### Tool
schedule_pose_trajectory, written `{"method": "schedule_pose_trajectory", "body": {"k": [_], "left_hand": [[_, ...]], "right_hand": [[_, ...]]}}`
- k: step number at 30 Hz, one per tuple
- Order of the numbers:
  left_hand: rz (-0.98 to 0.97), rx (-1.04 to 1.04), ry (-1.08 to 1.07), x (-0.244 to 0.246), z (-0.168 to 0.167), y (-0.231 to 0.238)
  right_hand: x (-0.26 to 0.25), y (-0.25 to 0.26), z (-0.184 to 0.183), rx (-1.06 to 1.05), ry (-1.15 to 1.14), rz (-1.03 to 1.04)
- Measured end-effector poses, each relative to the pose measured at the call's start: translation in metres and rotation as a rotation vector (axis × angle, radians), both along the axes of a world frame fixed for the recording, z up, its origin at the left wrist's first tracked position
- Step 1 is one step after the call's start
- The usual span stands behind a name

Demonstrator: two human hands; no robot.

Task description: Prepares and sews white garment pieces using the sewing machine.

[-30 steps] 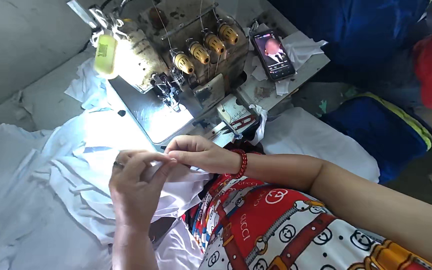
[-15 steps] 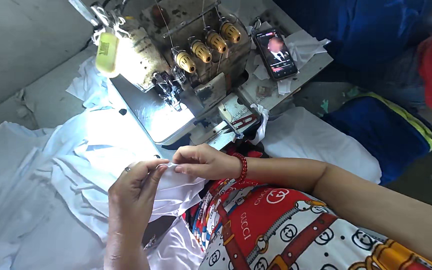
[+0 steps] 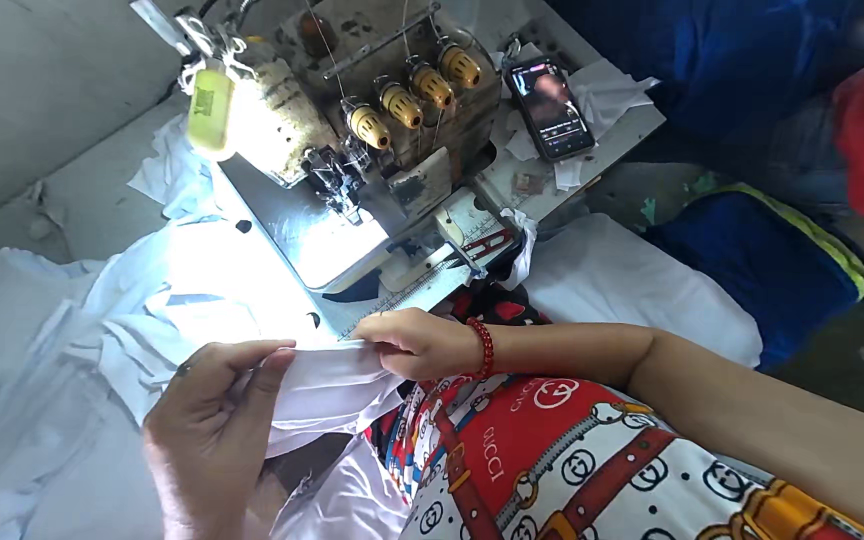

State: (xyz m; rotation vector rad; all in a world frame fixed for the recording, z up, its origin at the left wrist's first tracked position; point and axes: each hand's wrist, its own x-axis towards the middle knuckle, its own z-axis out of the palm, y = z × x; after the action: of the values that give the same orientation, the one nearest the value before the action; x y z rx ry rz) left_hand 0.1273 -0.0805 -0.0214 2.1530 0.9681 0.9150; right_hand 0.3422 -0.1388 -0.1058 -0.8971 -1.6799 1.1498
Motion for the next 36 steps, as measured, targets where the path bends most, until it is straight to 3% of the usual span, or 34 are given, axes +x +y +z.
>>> {"method": "schedule_pose_trajectory", "body": {"k": [3,8,18,23,29,36], "left_hand": [[0.007,0.069,-0.023,-0.005,-0.002,0.005],[-0.086,-0.053,-0.216,-0.004,-0.003,0.008],[-0.062,-0.177,-0.228,-0.013,-0.003,0.01],[-0.04,-0.224,-0.208,-0.011,-0.002,0.01],[0.132,-0.285,-0.18,-0.012,-0.012,0.011],[0.026,-0.317,-0.192,-0.017,-0.011,0.011]], "right_hand": [[0.0,-0.001,0.005,0.016,0.107,-0.042],[0.001,0.0,0.01,0.083,0.251,-0.073],[0.004,-0.001,0.005,0.077,0.267,-0.034],[0.011,0.0,0.005,-0.083,0.303,-0.018],[0.016,0.002,0.009,-0.195,0.333,-0.015],[0.018,0.005,0.006,-0.132,0.254,-0.003]]}}
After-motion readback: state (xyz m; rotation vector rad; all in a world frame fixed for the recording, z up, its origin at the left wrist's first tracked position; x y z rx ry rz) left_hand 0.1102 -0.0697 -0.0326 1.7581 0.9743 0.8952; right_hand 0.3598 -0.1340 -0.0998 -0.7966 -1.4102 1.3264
